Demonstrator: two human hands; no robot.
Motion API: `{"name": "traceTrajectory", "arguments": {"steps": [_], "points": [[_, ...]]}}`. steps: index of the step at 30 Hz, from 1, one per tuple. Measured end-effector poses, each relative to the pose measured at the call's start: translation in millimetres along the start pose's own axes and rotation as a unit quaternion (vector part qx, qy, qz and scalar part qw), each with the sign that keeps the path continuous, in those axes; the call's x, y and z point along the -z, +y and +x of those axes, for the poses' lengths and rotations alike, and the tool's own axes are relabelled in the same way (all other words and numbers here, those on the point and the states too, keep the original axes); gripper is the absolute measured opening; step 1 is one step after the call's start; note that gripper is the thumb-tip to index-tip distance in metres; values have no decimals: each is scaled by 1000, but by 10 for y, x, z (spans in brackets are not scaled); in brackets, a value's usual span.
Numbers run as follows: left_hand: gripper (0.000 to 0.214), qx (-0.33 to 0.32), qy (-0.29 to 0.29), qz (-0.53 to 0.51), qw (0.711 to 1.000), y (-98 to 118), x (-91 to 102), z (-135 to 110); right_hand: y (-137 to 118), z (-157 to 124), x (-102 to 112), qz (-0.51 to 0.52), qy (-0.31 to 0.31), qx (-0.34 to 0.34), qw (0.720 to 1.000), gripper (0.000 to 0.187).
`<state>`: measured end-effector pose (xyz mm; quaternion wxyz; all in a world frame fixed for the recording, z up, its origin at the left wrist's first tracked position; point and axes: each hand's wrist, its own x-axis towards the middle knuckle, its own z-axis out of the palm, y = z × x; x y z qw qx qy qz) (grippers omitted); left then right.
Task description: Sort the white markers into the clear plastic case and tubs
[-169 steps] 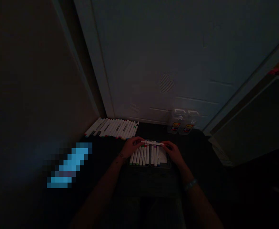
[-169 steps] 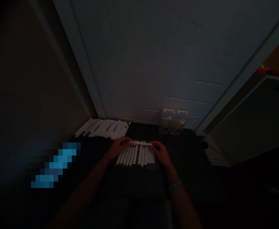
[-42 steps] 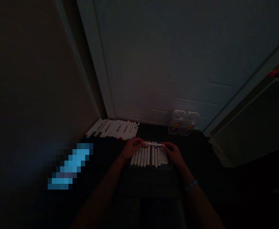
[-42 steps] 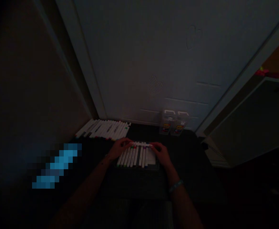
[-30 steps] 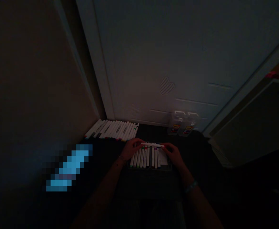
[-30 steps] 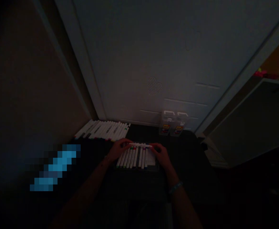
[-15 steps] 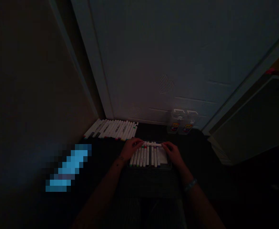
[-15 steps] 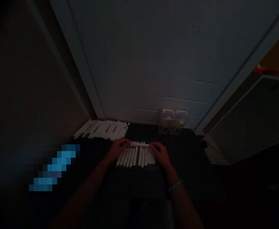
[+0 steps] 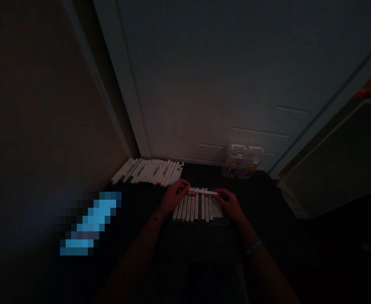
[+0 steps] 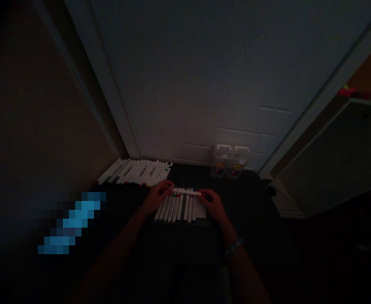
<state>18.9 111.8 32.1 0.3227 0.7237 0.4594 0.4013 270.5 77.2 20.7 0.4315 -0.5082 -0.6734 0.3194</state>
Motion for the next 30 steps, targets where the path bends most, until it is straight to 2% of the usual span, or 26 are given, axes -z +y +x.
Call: {"name": "traceTrajectory", "arguments": {"steps": [2, 8, 23, 30], "points": [[29, -5, 4, -5, 1000, -4, 0, -1, 5, 3, -3, 5, 4, -8, 1000, 28], [28, -10, -35, 19, 999, 46, 36, -7, 35, 16, -10, 9, 6, -19, 1000, 28], [31, -8, -28, 22, 999, 22, 18, 2, 60, 15, 3, 1, -4, 2, 1000, 29], [39, -26, -33, 74, 996, -16, 21, 4, 72, 25, -7, -11, 2, -1, 1000, 28]]}}
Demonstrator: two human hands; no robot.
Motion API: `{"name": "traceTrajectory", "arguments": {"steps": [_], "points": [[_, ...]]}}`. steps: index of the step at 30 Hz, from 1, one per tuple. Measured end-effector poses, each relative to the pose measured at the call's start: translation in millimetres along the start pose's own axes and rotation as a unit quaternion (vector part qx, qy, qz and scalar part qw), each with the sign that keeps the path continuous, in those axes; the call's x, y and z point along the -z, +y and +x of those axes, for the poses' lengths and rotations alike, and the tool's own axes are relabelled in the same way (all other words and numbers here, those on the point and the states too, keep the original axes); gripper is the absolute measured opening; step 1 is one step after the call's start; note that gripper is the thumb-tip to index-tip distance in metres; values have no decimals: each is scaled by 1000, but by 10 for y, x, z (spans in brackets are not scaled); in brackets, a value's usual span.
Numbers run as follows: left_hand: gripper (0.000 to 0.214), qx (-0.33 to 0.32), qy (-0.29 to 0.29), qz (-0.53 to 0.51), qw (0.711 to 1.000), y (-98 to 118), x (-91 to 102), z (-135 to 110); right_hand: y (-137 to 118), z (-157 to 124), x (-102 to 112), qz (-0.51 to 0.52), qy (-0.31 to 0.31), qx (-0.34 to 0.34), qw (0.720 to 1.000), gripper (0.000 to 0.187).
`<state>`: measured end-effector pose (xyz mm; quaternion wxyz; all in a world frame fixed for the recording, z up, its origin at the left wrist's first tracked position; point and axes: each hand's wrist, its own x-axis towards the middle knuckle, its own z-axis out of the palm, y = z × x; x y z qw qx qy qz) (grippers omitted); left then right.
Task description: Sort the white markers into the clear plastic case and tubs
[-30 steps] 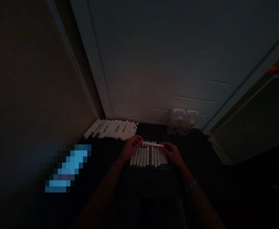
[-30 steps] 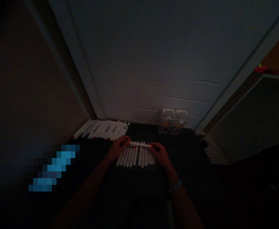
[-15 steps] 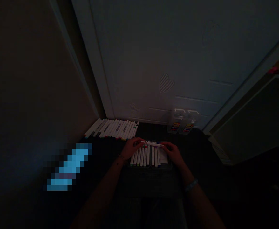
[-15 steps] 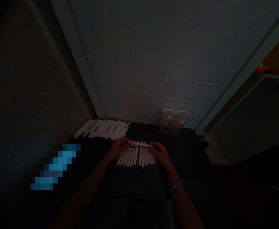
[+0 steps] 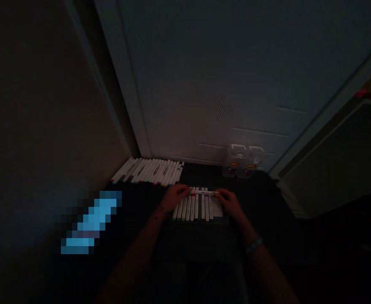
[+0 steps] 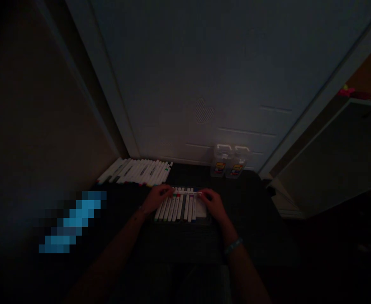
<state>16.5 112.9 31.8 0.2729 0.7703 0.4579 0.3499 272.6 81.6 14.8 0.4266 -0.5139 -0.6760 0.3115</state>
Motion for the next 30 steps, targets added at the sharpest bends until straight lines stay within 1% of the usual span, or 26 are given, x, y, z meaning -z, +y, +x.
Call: {"name": "traceTrajectory", "arguments": {"steps": [5, 9, 13, 23, 30], "points": [[37, -6, -3, -10, 1000, 29, 16, -2, -11, 4, 8, -7, -1, 4, 1000, 28], [34, 2, -12, -12, 1000, 8, 2, 4, -14, 0, 10, 2, -9, -3, 1000, 28], [29, 9, -2, -28, 1000, -9, -17, 2, -30, -7, 7, 12, -8, -3, 1000, 29], [31, 22, -6, -19, 1000, 41, 10, 0, -55, -2, 14, 19, -11, -8, 1000, 29], [30, 6, -13, -31, 999, 38, 11, -7, -65, -2, 17, 11, -13, -6, 1000, 27]]}}
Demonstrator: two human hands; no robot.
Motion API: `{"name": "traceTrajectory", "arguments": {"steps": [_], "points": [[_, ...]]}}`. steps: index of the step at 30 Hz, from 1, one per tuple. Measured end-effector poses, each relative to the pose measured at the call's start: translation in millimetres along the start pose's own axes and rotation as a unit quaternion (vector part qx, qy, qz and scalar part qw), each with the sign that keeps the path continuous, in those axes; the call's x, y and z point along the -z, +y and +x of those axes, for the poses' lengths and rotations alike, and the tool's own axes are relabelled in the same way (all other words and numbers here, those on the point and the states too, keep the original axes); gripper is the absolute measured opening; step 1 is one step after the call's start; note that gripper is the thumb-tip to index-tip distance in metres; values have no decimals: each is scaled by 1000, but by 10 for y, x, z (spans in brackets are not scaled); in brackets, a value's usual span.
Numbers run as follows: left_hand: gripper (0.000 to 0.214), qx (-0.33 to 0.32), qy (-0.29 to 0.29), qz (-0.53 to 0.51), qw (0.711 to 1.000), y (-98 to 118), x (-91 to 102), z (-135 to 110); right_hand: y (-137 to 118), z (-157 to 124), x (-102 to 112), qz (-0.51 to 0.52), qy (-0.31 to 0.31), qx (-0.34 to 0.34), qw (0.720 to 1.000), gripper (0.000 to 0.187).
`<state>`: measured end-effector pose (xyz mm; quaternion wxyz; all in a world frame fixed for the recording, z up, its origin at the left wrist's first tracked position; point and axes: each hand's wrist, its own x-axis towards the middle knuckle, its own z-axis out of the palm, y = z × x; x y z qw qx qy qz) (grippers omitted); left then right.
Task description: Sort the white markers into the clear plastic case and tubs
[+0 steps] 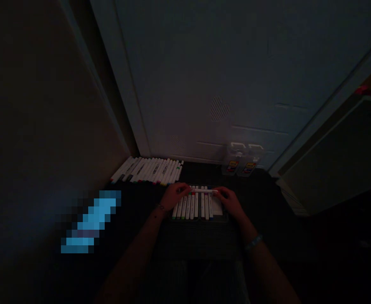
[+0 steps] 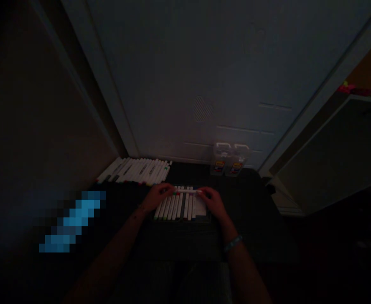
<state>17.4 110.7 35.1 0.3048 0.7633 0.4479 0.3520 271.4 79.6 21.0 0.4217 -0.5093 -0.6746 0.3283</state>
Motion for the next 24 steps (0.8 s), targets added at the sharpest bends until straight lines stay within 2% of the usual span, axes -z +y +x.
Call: {"name": "traceTrajectory", "arguments": {"steps": [18, 24], "points": [[39, -4, -3, 51, 999, -3, -13, 11, -36, -4, -1, -25, 1, 17, 1000, 27], [39, -2, 6, 50, 999, -19, -24, 14, -53, -6, -1, -49, -19, 34, 998, 25]]}}
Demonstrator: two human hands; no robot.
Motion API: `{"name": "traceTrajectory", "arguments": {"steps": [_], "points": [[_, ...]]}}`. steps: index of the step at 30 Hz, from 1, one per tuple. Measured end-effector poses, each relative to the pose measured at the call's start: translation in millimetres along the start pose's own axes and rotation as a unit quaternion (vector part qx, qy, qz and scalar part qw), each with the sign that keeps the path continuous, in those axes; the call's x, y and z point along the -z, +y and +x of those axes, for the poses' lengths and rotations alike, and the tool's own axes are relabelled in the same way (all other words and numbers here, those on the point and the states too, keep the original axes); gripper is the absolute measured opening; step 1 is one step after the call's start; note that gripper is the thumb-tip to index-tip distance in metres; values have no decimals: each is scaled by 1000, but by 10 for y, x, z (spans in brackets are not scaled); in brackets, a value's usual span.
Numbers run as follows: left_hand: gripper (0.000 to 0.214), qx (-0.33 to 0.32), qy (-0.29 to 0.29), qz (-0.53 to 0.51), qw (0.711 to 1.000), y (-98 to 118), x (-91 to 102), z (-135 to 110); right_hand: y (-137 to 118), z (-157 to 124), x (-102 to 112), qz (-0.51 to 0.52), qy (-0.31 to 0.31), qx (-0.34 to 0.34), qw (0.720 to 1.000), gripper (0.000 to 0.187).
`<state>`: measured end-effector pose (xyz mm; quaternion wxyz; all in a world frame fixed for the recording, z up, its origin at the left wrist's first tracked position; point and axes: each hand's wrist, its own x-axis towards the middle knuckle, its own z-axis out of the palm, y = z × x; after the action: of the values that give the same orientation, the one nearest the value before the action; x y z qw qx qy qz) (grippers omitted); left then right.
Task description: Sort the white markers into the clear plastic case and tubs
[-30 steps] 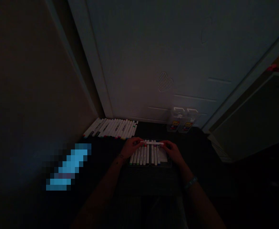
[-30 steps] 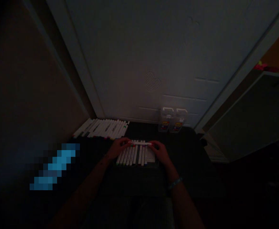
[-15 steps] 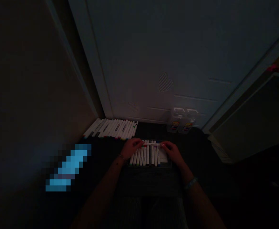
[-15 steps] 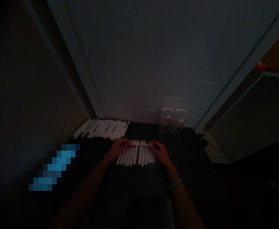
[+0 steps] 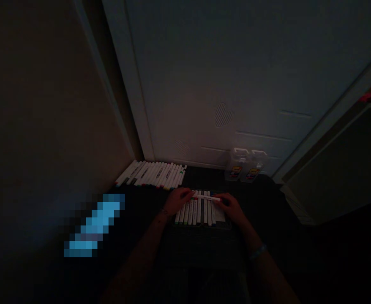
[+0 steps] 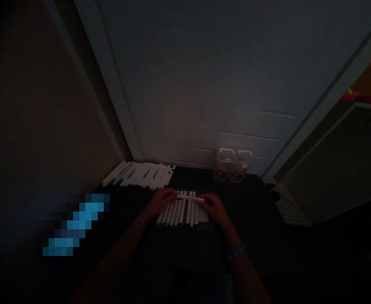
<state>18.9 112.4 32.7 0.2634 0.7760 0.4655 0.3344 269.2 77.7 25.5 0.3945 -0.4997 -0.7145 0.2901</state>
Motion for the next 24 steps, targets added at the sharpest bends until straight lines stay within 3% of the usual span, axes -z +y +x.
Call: {"name": "traceTrajectory", "arguments": {"steps": [7, 15, 19, 24], "points": [[37, 11, -1, -11, 1000, -4, -5, -5, 4, 6, -24, 3, 14, -15, 1000, 25], [22, 16, 15, -72, 997, 73, 41, -16, 36, -3, -30, -19, 14, 1, 1000, 24], [21, -32, 27, -50, 998, 219, 154, -8, 41, -13, -37, -81, 25, 32, 996, 24], [19, -89, 18, -58, 994, 593, 212, -11, -129, -49, -8, -200, 36, 88, 975, 22]]}}
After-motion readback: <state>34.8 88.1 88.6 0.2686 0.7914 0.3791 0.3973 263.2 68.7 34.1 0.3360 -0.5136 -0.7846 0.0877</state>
